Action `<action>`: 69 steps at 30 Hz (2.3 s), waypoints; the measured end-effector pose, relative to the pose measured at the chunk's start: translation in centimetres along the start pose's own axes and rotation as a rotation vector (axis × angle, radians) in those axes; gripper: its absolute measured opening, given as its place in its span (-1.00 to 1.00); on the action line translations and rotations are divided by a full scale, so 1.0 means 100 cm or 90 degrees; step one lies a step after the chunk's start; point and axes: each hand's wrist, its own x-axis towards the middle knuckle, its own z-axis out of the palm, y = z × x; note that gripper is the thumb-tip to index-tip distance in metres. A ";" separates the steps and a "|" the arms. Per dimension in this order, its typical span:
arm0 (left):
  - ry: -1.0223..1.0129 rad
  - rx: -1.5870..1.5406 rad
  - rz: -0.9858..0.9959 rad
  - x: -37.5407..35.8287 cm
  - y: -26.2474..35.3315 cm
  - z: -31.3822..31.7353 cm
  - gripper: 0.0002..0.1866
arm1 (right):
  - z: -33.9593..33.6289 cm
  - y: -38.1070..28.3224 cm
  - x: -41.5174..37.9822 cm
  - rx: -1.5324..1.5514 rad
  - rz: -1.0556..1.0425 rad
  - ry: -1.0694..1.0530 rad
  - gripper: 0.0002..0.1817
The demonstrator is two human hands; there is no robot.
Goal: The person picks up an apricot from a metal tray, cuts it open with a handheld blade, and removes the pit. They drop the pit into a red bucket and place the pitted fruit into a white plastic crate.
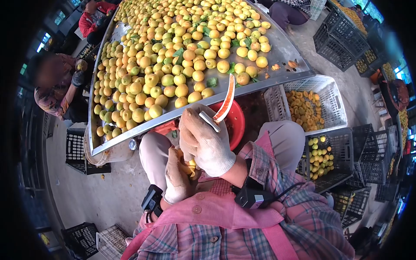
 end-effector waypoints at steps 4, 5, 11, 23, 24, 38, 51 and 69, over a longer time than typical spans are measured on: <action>-0.050 -0.085 -0.102 -0.002 0.006 -0.009 -0.42 | -0.006 0.002 -0.002 0.050 -0.008 -0.043 -0.63; -0.101 -0.130 -0.153 -0.003 0.008 -0.011 -0.39 | -0.008 0.003 -0.003 0.093 -0.009 -0.062 -0.68; -0.214 -0.226 -0.191 0.003 -0.008 -0.029 -0.40 | -0.008 0.001 -0.013 0.132 -0.010 -0.057 -0.74; -0.054 -0.050 -0.143 0.005 0.012 -0.019 -0.38 | -0.006 -0.030 -0.013 0.069 -0.173 -0.136 -0.75; -0.072 -0.084 -0.154 0.004 0.010 -0.021 -0.35 | -0.009 -0.027 -0.011 0.070 -0.174 -0.133 -0.75; -0.047 -0.066 -0.188 -0.005 0.009 -0.015 -0.25 | -0.028 0.008 -0.017 0.185 0.011 -0.174 -0.85; -0.131 0.060 -0.103 -0.004 -0.012 -0.035 -0.35 | -0.014 -0.016 -0.009 -0.177 0.019 -0.264 -0.69; -0.247 0.110 -0.174 -0.005 -0.039 -0.058 -0.62 | -0.026 -0.016 -0.008 -0.270 0.026 -0.394 -0.73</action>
